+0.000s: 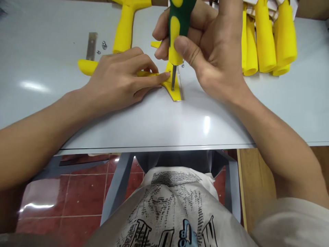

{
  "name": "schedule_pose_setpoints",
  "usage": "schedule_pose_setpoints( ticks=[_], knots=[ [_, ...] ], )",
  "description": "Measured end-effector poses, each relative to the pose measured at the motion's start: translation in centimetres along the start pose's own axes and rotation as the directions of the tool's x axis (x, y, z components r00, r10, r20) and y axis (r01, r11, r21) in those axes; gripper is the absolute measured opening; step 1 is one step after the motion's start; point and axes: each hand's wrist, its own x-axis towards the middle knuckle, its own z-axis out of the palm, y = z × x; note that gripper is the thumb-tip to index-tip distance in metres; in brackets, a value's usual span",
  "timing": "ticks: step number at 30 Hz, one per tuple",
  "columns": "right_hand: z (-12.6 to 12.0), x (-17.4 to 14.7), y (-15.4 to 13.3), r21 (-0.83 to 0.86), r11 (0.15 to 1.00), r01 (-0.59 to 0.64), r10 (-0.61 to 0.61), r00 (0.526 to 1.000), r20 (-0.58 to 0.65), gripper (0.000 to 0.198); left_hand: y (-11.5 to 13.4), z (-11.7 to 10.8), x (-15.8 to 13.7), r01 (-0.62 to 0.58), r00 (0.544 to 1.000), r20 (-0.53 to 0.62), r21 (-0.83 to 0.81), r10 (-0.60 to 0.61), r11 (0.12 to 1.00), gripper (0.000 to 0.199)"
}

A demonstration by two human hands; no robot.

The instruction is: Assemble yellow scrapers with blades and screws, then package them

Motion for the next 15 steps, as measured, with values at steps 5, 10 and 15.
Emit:
schedule_pose_setpoints(
  ticks=[5, 10, 15],
  knots=[
    [-0.3, 0.3, -0.7, 0.095, 0.989, -0.11, 0.108, 0.994, 0.036, 0.046, -0.7, 0.9, 0.1, -0.046, 0.999, 0.008, 0.029, 0.045, 0.999, 0.074],
    [0.1, 1.5, -4.3, 0.226, 0.875, -0.428, 0.44, 0.898, 0.0, 0.039, -2.1, 2.8, -0.1, -0.151, 0.983, -0.094, 0.064, 0.157, 0.986, 0.073],
    [0.3, 1.6, -3.6, 0.225, 0.915, -0.335, 0.341, 0.94, 0.015, 0.041, -2.1, 3.2, 0.0, -0.157, 0.978, -0.123, 0.075, 0.166, 0.985, 0.063]
  ],
)
